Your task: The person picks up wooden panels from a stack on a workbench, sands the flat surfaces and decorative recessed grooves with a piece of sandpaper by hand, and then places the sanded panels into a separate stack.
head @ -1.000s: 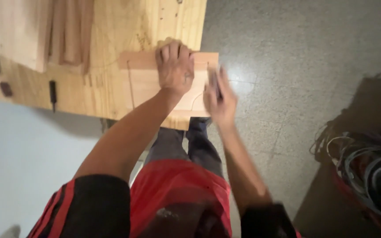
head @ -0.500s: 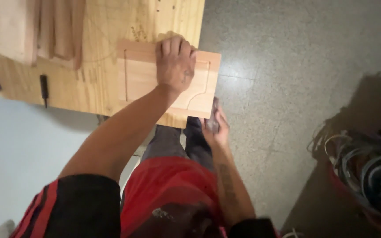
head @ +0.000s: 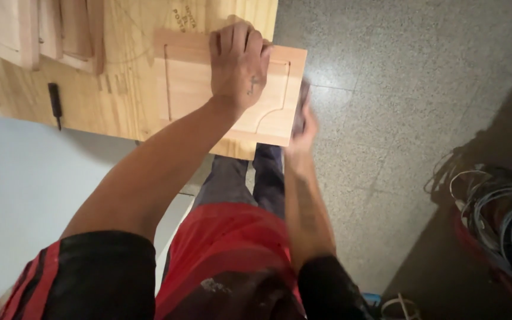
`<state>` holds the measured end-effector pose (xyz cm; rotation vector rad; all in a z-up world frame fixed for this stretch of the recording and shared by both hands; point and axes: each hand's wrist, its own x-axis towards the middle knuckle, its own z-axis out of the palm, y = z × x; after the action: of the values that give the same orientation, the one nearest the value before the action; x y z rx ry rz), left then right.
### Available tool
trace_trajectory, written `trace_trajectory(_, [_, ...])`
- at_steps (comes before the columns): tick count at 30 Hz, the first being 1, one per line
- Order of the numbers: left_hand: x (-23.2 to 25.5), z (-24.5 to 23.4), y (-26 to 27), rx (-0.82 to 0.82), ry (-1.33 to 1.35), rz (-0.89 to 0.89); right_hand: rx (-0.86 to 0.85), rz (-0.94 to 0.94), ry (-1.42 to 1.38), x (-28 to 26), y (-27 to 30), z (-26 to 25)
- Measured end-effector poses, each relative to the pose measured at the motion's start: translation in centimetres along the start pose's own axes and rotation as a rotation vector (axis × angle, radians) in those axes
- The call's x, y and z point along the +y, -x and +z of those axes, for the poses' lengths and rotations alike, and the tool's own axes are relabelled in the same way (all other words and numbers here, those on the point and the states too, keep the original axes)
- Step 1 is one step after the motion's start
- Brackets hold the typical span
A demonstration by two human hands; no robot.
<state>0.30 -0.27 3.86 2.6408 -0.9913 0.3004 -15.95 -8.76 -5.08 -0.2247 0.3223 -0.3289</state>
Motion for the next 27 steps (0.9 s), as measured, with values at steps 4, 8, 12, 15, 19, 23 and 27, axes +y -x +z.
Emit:
trace_trajectory(4, [0.1,0.0,0.4,0.003,-0.042,-0.001,-0.007,0.226,-0.133,-1.2,-7.5,1.5])
trace_trajectory(8, [0.5,0.3,0.3,-0.200,-0.036,-0.102,-0.077,0.131,-0.234,0.0,1.1,-2.2])
trace_trajectory(12, [0.5,0.5,0.1,-0.273,-0.096,-0.125,0.417,0.123,-0.417,0.8,6.4,-7.0])
trace_trajectory(15, [0.1,0.6,0.3,-0.120,-0.059,-0.069,0.054,0.016,-0.007,0.4,0.4,-0.9])
trace_trajectory(19, [0.6,0.4,-0.6,-0.155,0.056,-0.111,0.434,-0.057,-0.130,1.4,7.0,-4.3])
trace_trajectory(23, [0.9,0.2,1.3,0.011,-0.075,-0.037,-0.064,-0.366,0.587,-0.2,7.7,-2.2])
trace_trajectory(27, [0.3,0.4,0.4,-0.062,-0.025,-0.076,0.136,-0.064,0.273,-0.4,8.7,2.7])
